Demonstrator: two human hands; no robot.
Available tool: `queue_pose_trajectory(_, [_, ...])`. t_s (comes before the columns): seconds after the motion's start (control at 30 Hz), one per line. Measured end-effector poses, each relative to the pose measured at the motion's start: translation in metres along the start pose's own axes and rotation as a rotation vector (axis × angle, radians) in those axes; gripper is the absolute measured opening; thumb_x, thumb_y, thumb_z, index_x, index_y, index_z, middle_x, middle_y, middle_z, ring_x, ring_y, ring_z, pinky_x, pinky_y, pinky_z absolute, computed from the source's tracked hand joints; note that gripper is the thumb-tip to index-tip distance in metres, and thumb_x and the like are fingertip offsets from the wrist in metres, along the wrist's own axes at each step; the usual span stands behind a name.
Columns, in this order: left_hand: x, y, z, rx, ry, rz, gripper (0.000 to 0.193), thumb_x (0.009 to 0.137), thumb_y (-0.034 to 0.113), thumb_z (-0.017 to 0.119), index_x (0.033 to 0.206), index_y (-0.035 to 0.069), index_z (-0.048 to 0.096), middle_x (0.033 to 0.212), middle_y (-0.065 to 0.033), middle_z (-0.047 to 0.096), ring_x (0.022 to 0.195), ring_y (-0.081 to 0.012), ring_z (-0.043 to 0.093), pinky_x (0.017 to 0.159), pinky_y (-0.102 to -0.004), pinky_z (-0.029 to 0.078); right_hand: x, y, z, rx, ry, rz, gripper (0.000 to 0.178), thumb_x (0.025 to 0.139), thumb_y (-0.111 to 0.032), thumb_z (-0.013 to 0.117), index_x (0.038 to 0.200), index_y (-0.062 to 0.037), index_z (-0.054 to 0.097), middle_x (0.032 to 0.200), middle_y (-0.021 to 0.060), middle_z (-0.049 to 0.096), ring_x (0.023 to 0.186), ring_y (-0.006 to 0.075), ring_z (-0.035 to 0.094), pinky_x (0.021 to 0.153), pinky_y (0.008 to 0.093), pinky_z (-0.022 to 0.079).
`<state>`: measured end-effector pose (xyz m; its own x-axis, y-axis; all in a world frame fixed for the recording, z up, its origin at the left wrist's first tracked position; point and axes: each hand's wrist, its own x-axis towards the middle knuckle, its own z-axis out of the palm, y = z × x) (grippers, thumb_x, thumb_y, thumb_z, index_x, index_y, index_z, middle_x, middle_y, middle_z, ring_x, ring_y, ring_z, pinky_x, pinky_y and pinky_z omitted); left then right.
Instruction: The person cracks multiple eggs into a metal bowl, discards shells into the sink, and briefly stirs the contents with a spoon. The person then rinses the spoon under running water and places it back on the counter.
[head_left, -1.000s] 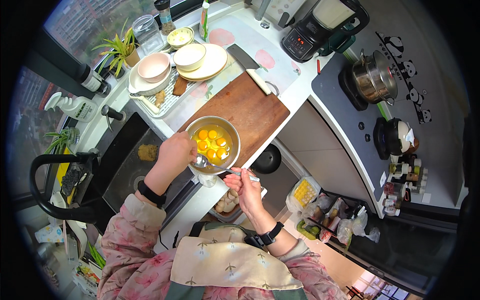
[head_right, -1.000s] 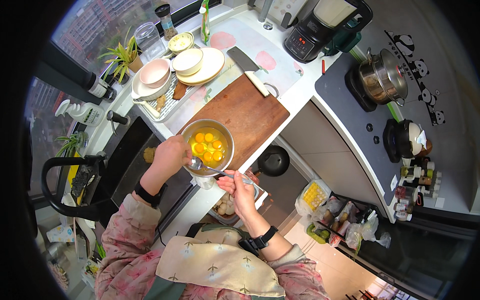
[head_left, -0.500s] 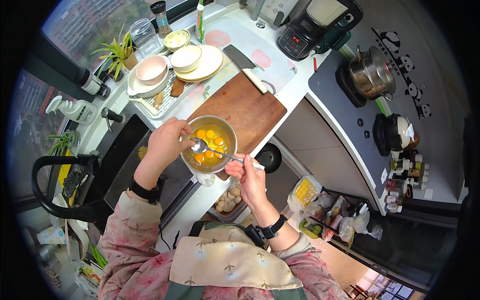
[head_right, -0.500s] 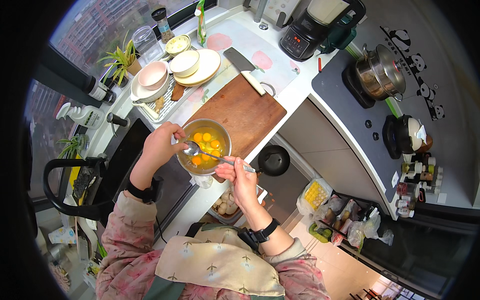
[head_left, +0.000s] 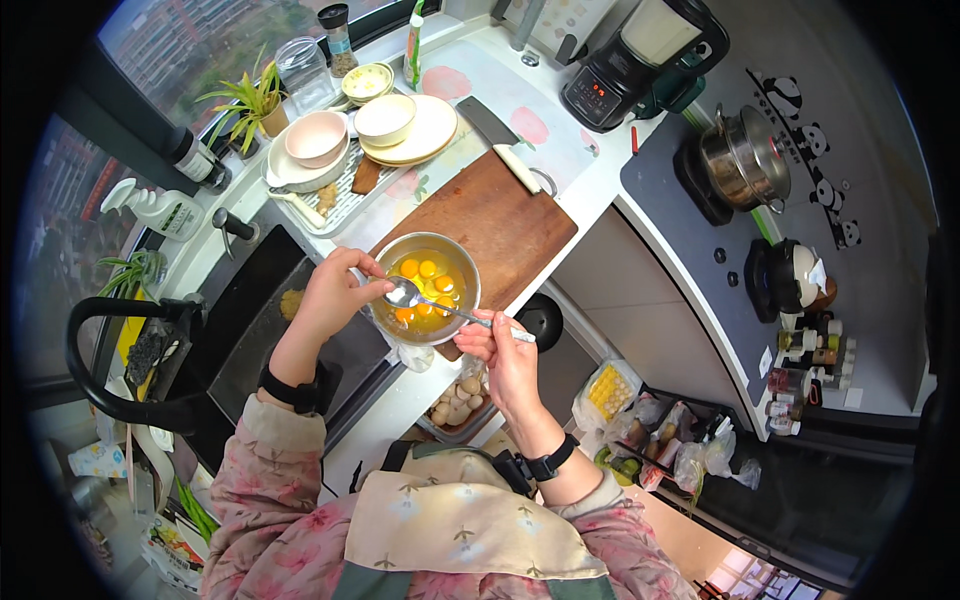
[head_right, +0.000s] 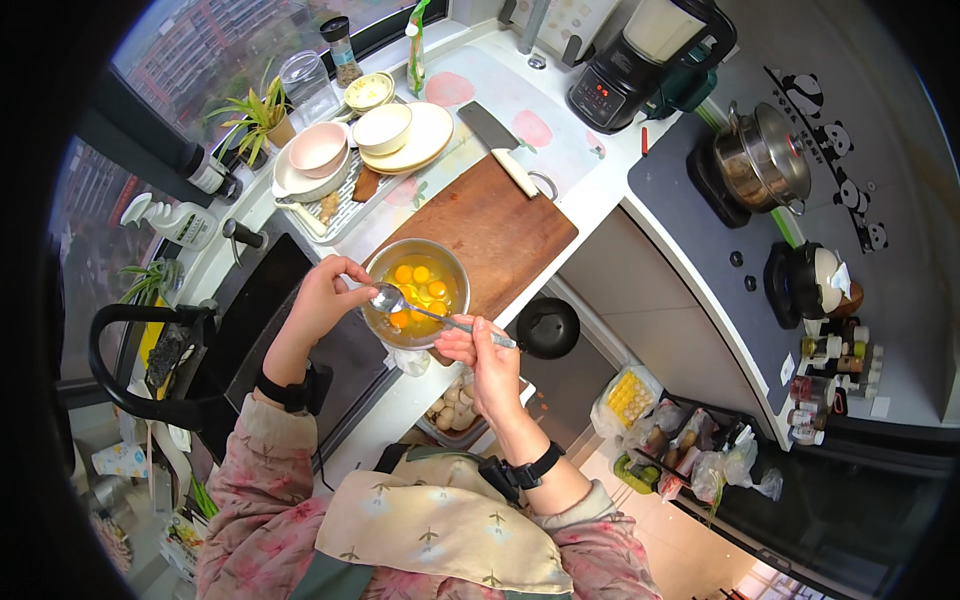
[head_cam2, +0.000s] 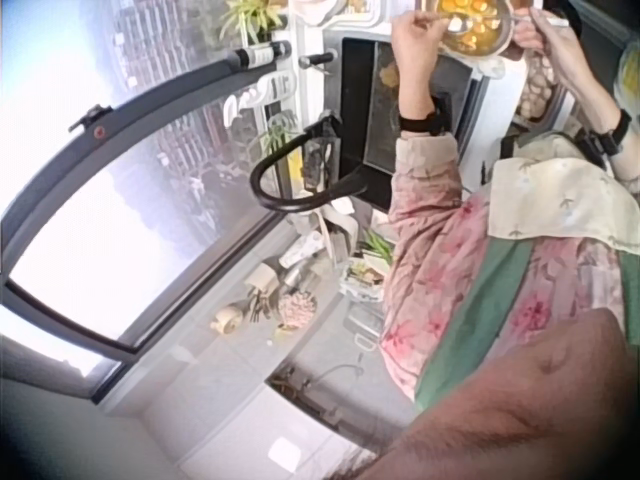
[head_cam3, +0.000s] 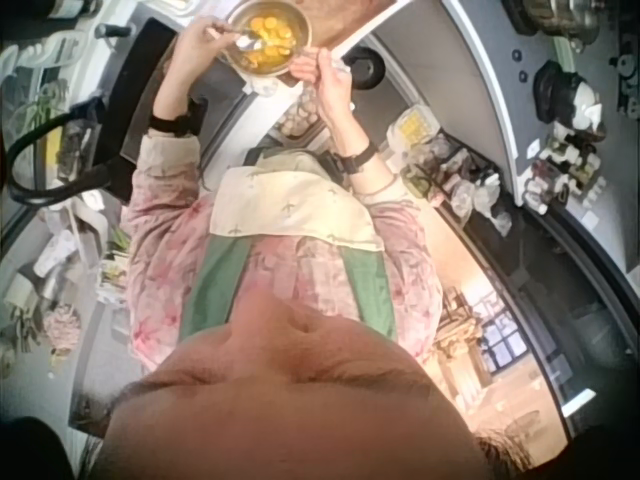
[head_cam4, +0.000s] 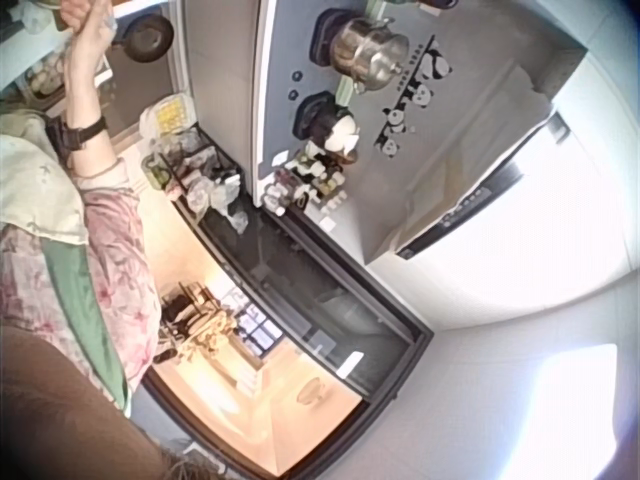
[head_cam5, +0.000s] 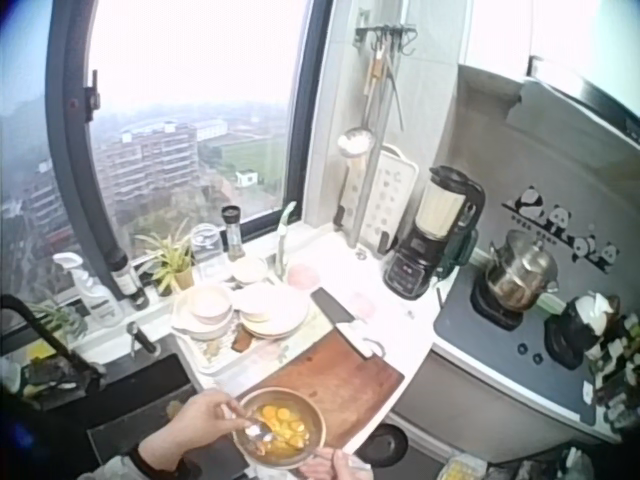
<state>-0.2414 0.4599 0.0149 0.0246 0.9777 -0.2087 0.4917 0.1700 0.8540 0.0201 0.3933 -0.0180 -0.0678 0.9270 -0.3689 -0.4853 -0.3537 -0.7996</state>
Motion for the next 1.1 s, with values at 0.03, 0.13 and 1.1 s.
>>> queue_pose_trajectory(0.03, [-0.002,-0.007,-0.002,-0.116,-0.018,-0.052,0.018,0.084,0.017,0.083,0.092,0.006,0.071,0.089,0.0006,0.061,0.067,-0.0077,0.052,0.063,-0.0233,0.043,-0.001,0.000,0.002,-0.016,-0.015,-0.005,0.041,0.111,-0.029,0.046,0.121,0.0085,0.059,0.097,0.0187,0.073,0.084,0.0234,0.075,0.078,0.0321,0.063])
queue_pose_trajectory(0.13, [-0.010,-0.027,-0.012,-0.467,0.000,-0.203,0.011,0.091,0.016,0.076,0.096,0.007,0.070,0.080,0.0062,0.058,0.064,-0.0018,0.044,0.060,-0.0182,0.036,-0.003,0.001,0.012,-0.061,-0.050,-0.009,0.042,0.111,-0.029,0.046,0.122,0.0084,0.060,0.097,0.0192,0.073,0.085,0.0238,0.075,0.079,0.0324,0.063])
queue_pose_trajectory(1.1, [-0.177,-0.121,-0.061,-0.530,0.643,-0.221,0.008,0.099,0.011,0.066,0.102,0.004,0.067,0.098,0.0015,0.067,0.083,-0.0054,0.060,0.073,-0.0217,0.048,-0.021,0.024,0.111,-0.979,-0.889,-0.922,0.029,0.092,-0.008,0.071,0.121,-0.0058,0.069,0.102,0.0105,0.075,0.092,0.0254,0.074,0.077,0.0333,0.060])
